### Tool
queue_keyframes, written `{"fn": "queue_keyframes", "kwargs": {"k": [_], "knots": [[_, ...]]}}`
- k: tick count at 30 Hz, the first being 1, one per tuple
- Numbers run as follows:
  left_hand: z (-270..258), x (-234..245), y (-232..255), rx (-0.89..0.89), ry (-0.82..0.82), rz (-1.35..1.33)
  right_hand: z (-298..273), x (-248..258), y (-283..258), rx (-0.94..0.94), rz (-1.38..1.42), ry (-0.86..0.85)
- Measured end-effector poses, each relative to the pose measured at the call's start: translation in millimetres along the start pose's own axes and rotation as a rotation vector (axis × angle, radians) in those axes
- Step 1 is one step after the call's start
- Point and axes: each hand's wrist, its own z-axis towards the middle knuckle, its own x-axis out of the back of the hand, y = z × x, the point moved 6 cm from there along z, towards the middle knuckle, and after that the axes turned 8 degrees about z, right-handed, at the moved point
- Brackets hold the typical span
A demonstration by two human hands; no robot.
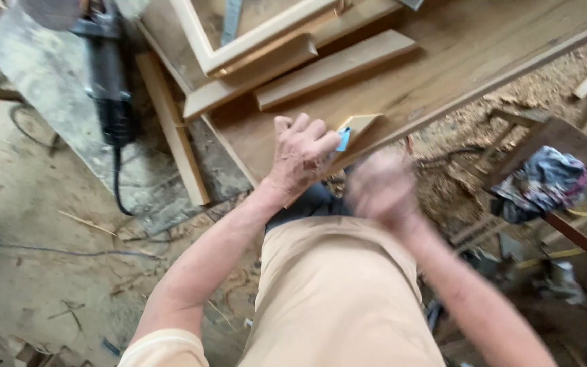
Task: The person sands several small wooden pieces on a workbench using a sanding block. The person repeatedly rubs the sanding block along the edges and faces of the pieces, then sets them aside on the bench.
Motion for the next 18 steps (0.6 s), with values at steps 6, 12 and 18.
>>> {"fn": "queue_keyframes", "kwargs": {"k": [6,12,18], "knots": [[-11.4,-14.8,1.5,-0.043,-0.068,0.049,23.7,50.4,-131.9,-0.273,1.763,0.537],[-11.8,12.2,11.2,-0.15,-0.075,0.009,17.9,39.9,-140.9,-0.434,1.654,0.834],[56.4,-20.4,35.9,-0.212,0.071,-0.006,17.1,30.8,-135.4,-0.516,1.774,0.838]]}}
